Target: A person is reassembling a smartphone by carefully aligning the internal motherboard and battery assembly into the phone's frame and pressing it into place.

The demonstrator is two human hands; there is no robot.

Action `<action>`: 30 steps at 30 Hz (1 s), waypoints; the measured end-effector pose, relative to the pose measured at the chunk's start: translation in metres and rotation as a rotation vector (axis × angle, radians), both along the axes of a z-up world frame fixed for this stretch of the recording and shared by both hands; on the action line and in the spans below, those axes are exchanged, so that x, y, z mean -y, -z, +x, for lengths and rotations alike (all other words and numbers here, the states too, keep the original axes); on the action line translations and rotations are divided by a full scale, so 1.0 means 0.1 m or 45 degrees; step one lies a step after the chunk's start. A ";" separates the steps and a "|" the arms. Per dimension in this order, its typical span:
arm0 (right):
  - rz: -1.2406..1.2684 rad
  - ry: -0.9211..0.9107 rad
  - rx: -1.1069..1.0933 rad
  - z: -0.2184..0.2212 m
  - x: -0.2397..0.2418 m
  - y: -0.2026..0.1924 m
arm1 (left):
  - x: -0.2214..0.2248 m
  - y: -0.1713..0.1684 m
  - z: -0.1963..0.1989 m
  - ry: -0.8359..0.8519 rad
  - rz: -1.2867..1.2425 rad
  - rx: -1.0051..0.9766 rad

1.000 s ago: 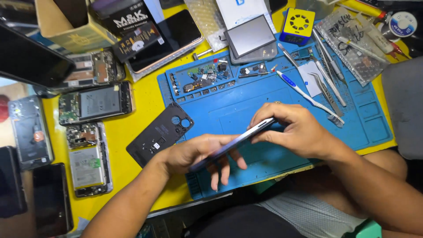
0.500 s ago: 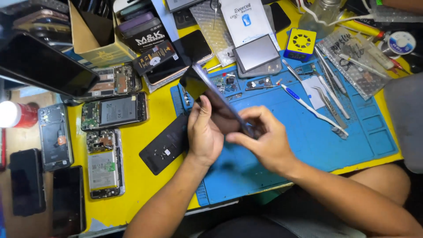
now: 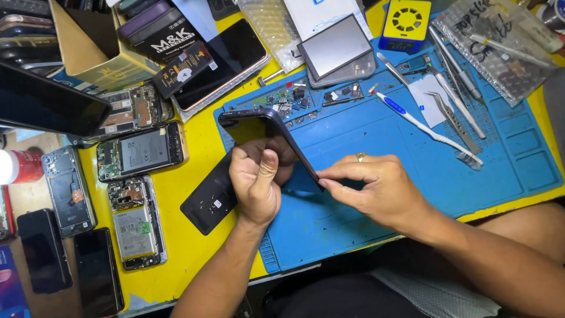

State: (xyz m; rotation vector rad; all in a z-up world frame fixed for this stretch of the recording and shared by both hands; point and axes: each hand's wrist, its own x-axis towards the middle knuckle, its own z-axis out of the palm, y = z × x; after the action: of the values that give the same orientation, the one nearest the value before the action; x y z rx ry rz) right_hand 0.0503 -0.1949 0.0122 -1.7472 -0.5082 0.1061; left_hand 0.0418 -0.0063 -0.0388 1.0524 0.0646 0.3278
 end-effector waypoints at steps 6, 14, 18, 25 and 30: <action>-0.029 0.055 0.044 -0.02 -0.04 -0.07 | 0.07 -0.12 -0.03 -0.003 0.113 0.078; 0.177 0.120 0.107 -0.06 -0.02 -0.01 | 0.08 -0.47 -0.05 0.244 0.416 0.007; 0.034 0.065 0.071 -0.14 0.04 -0.02 | -0.01 -0.15 -0.17 0.319 0.429 -0.149; 0.006 0.145 0.240 -0.11 0.07 -0.05 | 0.03 -0.18 -0.17 0.413 0.439 -0.179; 0.159 0.161 0.189 -0.05 0.08 -0.14 | 0.06 -0.26 -0.18 0.546 0.391 -0.177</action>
State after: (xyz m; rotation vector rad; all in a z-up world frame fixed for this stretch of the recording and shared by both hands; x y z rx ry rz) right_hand 0.0451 -0.2028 0.0266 -1.6670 -0.4998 -0.1434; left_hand 0.0236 -0.0124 -0.0132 1.3590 -0.0895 -0.1302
